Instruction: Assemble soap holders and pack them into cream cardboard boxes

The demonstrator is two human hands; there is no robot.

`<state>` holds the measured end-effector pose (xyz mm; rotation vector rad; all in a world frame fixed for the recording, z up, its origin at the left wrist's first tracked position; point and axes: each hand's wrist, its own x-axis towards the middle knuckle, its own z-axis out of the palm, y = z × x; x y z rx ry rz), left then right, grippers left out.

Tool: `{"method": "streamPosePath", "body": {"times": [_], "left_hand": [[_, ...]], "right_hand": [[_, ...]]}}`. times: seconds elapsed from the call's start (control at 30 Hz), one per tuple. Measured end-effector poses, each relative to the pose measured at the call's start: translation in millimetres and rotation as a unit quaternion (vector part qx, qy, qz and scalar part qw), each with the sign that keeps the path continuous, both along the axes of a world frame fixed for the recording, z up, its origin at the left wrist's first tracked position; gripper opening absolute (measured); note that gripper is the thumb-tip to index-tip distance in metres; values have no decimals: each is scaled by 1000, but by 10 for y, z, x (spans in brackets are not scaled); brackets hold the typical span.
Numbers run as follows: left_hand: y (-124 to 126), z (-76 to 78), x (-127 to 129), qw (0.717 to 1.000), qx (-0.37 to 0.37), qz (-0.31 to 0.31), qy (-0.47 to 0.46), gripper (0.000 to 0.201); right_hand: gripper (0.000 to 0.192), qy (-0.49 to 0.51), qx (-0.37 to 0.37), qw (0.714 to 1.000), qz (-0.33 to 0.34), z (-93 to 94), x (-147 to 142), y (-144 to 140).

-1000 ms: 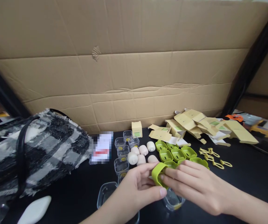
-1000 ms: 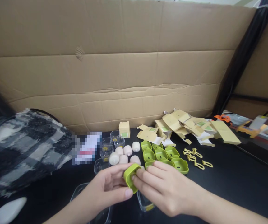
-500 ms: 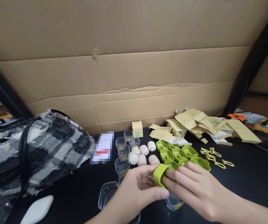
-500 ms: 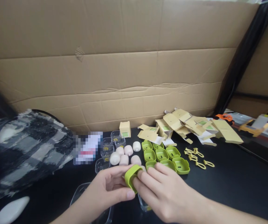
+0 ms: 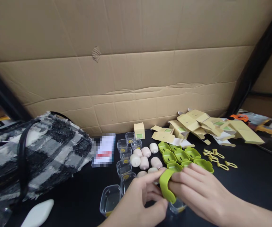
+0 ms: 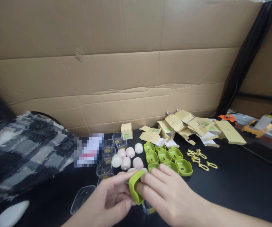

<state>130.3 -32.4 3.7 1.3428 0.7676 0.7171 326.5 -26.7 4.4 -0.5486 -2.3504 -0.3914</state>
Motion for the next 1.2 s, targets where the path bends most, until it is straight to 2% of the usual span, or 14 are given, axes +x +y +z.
{"method": "streamPosePath", "body": {"times": [0.07,0.13,0.23,0.33,0.4,0.53,0.6,0.7,0.8,0.83,0.87,0.93,1.0,1.2], "left_hand": [[-16,1,-7,999,15,29,-3,54],[-28,24,-17,997,43,66,18,41],[-31,88,-37,980,140,87,110,10],[-14,125,-62,952,235,92,175,10],[0,117,-74,943,256,88,194,11],[18,79,-65,941,263,74,201,8],[23,78,-54,935,282,83,196,7],[23,101,-51,928,303,113,183,12],[14,112,-59,938,293,107,154,15],[11,109,-61,941,291,97,145,15],[10,105,-61,941,292,90,142,16],[15,98,-58,938,299,85,151,16],[31,99,-54,933,304,96,168,16],[82,112,-43,949,263,86,151,16]], "right_hand": [[23,67,-55,996,12,-6,22,-4],[14,139,-130,981,29,-20,27,-4],[12,217,-264,939,27,-64,-5,10],[16,246,-366,897,27,-125,-52,26],[20,250,-397,883,29,-159,-78,27],[20,257,-396,881,19,-171,-100,0],[16,258,-389,883,41,-150,-89,-20],[10,291,-338,893,57,-117,-41,-45],[66,267,-338,902,29,-89,-3,-63],[79,242,-366,898,29,-76,-3,-69],[81,219,-399,890,33,-59,-9,-75],[66,204,-444,871,48,-18,-35,-86],[56,224,-447,864,55,21,-61,-92],[47,273,-420,861,87,-1,-59,-112]]}}
